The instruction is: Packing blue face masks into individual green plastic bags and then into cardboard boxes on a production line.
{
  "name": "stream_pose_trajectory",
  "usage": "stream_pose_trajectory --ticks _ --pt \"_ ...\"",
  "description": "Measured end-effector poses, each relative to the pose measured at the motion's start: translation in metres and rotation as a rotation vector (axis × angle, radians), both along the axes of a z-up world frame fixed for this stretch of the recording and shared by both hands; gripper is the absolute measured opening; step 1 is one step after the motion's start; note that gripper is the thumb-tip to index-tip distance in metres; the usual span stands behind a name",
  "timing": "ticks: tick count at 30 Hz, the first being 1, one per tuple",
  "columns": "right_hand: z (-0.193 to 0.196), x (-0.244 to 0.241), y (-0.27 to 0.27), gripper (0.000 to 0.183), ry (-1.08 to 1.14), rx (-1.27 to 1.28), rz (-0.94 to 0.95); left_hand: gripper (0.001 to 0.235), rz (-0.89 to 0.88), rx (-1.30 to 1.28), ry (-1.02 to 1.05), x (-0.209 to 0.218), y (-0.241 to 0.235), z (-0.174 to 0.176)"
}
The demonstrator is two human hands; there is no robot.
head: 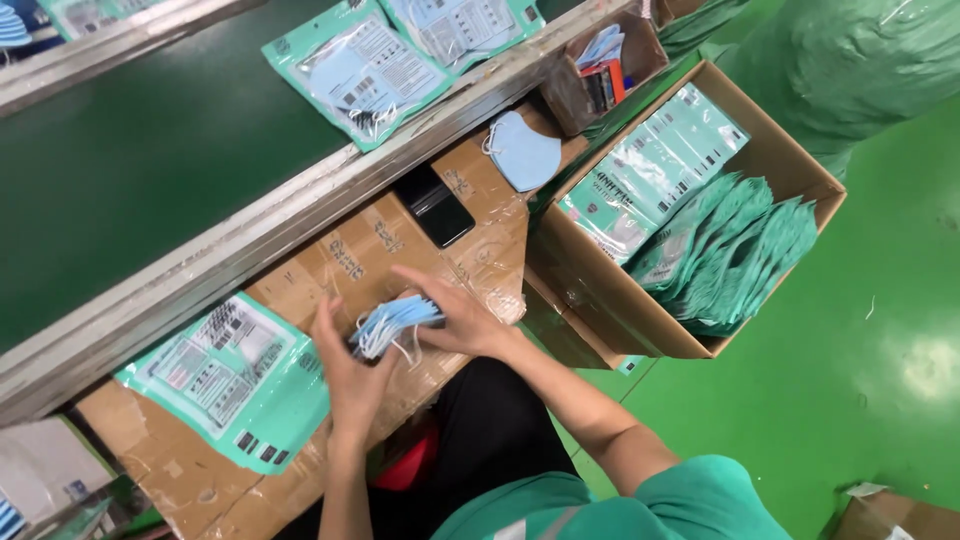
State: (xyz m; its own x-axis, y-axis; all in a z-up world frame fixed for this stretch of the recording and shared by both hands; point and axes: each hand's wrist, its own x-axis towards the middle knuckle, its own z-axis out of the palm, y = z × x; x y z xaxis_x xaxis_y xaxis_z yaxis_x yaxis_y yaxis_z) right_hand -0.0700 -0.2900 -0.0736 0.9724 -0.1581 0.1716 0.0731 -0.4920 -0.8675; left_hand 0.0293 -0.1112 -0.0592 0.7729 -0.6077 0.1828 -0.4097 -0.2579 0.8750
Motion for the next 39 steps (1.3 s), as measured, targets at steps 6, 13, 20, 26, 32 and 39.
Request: stream_pose_trajectory --ticks 6,13,20,26,32,39 --pt "0.002 -0.001 0.01 0.124 -0.056 0.13 -0.01 0.099 0.018 0.061 -0.05 -0.021 0.002 -0.033" --pt "-0.011 -0.003 0.005 0.131 -0.074 0.251 -0.104 0.101 0.03 -0.144 0.073 -0.032 -0.01 -0.028" --pt "-0.015 -0.006 0.006 0.128 -0.071 0.218 -0.14 0.101 0.07 -0.15 -0.002 -0.031 -0.013 -0.037" --pt "-0.045 -0.004 0.0 0.129 -0.113 0.18 -0.096 0.1 0.012 -0.31 0.159 -0.024 -0.013 -0.057" --pt "-0.024 -0.003 0.009 0.128 0.008 0.294 -0.098 0.101 0.072 -0.169 0.045 -0.025 0.0 -0.055" --pt "-0.062 -0.008 -0.001 0.048 -0.185 -0.155 -0.02 0.075 0.144 -0.109 0.16 -0.031 -0.002 -0.084"
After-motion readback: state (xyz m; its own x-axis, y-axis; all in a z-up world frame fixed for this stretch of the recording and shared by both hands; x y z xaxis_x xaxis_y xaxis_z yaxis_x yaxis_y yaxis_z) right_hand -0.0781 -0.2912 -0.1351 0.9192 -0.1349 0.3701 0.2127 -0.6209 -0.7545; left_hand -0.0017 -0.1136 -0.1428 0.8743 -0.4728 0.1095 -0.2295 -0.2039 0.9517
